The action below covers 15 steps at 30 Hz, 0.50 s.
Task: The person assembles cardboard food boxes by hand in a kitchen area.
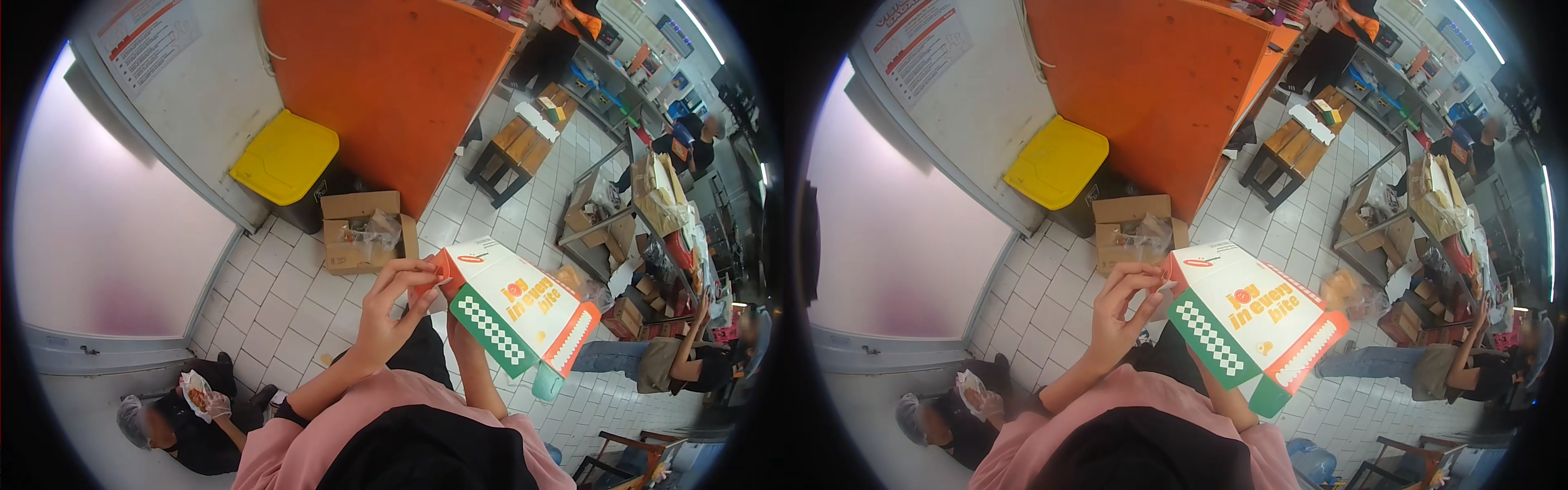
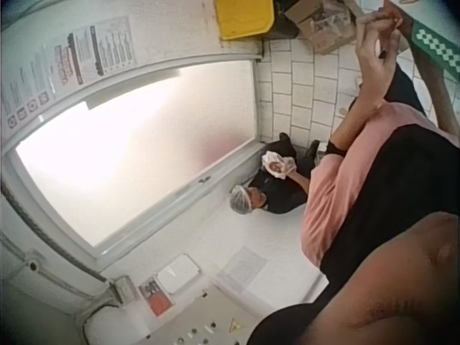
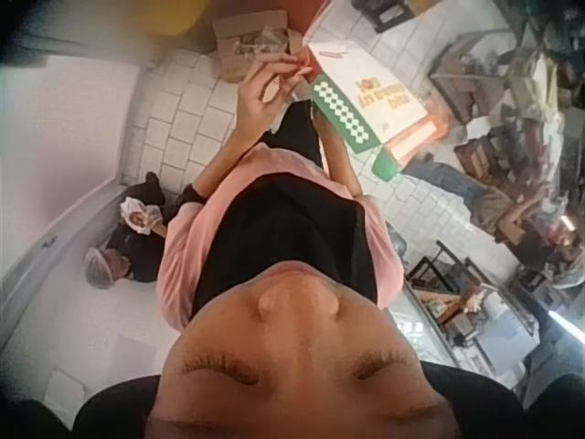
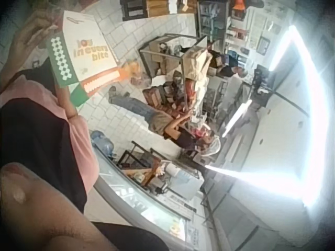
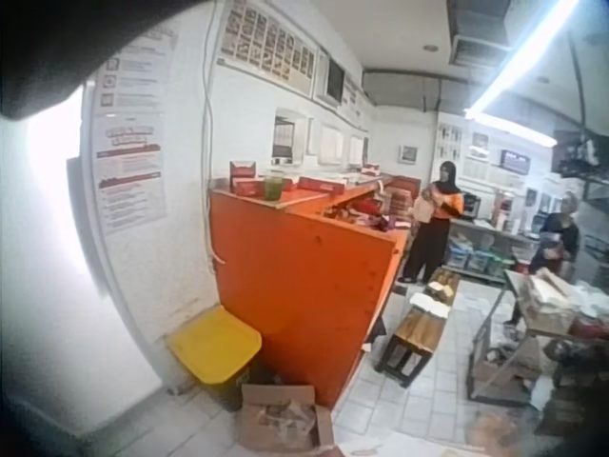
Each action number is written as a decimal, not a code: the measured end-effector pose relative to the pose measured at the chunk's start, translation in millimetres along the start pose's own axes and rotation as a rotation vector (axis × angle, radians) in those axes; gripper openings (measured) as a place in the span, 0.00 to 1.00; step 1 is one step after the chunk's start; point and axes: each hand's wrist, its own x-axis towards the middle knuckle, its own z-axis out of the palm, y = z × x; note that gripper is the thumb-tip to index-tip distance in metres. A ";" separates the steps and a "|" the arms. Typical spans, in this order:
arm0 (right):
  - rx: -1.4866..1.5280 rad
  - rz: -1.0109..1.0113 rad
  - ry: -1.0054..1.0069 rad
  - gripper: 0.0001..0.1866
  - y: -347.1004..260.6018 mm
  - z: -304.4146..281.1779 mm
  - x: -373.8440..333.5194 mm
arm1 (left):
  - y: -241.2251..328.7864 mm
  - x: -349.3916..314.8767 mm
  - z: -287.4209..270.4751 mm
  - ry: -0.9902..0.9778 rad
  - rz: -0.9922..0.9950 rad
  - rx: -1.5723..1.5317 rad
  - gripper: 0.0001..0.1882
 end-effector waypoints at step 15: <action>-0.057 -0.059 0.005 0.05 7.1 -5.7 -8.0 | -7.9 5.7 6.2 -0.112 -0.168 -0.143 0.07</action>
